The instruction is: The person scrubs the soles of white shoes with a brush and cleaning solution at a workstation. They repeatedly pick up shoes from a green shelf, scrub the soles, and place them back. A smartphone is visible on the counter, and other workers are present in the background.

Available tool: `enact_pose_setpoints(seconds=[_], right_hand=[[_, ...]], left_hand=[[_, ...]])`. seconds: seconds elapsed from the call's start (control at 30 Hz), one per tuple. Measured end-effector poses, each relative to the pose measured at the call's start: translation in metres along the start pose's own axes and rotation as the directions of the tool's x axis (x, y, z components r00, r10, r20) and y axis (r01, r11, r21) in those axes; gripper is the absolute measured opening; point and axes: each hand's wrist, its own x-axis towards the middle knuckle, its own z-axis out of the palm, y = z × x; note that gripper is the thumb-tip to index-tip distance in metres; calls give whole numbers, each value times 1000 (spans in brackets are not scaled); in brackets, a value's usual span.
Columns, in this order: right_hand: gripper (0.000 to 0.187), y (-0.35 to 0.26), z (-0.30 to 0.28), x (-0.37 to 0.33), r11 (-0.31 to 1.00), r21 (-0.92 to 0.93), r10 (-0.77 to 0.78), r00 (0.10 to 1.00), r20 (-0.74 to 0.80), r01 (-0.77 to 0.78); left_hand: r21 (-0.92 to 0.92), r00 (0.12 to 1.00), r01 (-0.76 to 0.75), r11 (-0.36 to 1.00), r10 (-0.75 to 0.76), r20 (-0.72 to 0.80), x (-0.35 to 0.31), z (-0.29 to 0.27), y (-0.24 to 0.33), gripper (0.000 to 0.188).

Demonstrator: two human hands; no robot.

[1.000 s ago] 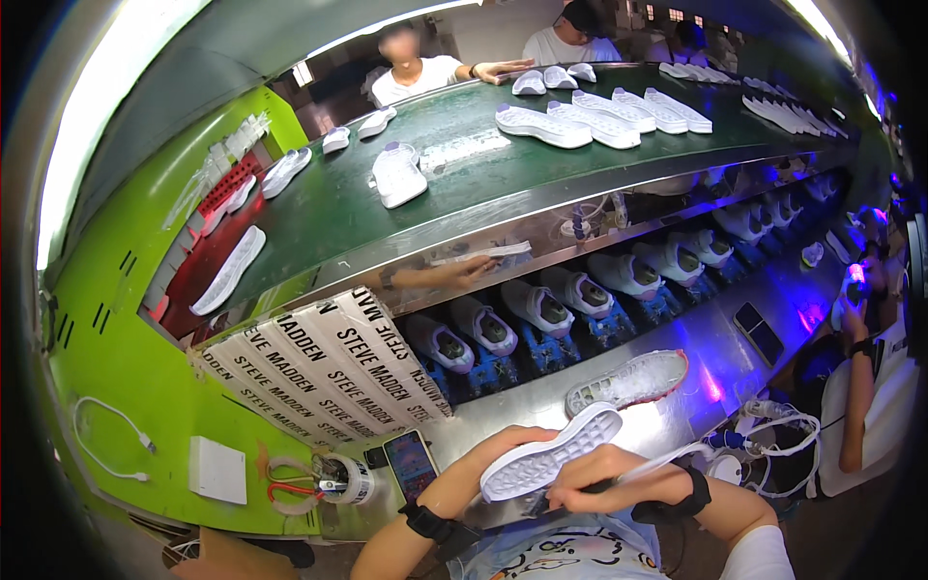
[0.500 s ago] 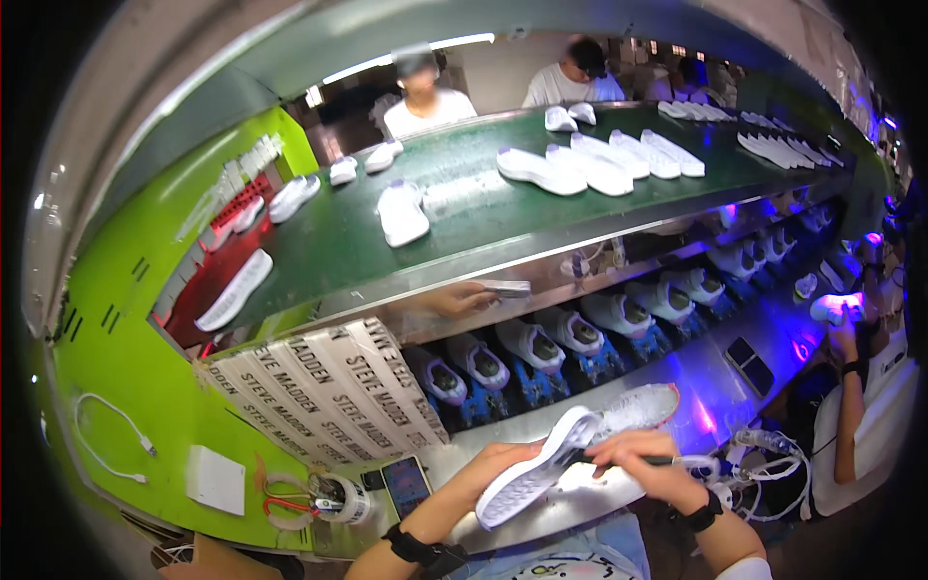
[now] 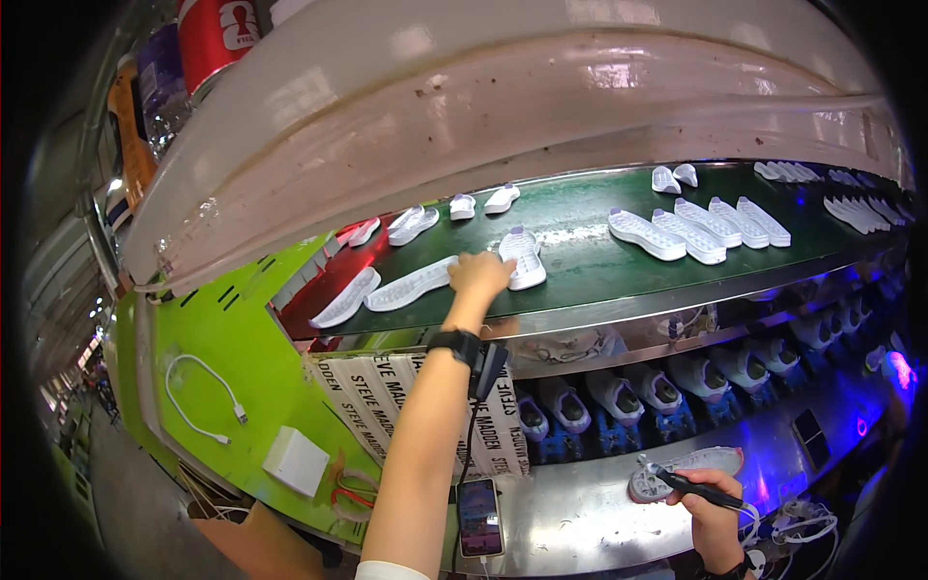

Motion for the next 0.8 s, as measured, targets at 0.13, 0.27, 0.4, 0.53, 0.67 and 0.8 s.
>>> enact_pose_setpoints(seconds=[0.13, 0.27, 0.4, 0.53, 0.67, 0.8], right_hand=[[35, -13, -19, -10, 994, 76, -53, 968, -245, 74], [40, -17, 0, -1, 982, 164, -80, 993, -84, 93], [38, 33, 43, -3, 891, 384, 294, 952, -80, -243], [40, 78, 41, -4, 759, 517, 548, 817, -179, -396], [39, 72, 16, -20, 759, 494, 567, 803, -182, -424], [38, 67, 4, -28, 718, 484, 631, 762, -147, -501]], left_hand=[[-791, 973, 204, 577, -33, 227, -27, -12, 32, 18], [-731, 928, -370, 573, 185, -325, -198, -5, 23, 15], [-856, 986, -153, 493, 131, -101, -364, 36, 40, 11], [-881, 954, -282, 380, 212, -214, -407, 85, 37, 11], [-715, 983, -18, 699, -119, -141, -446, 132, -51, 22], [-561, 991, -43, 827, -34, -127, -467, 151, -84, 18]])
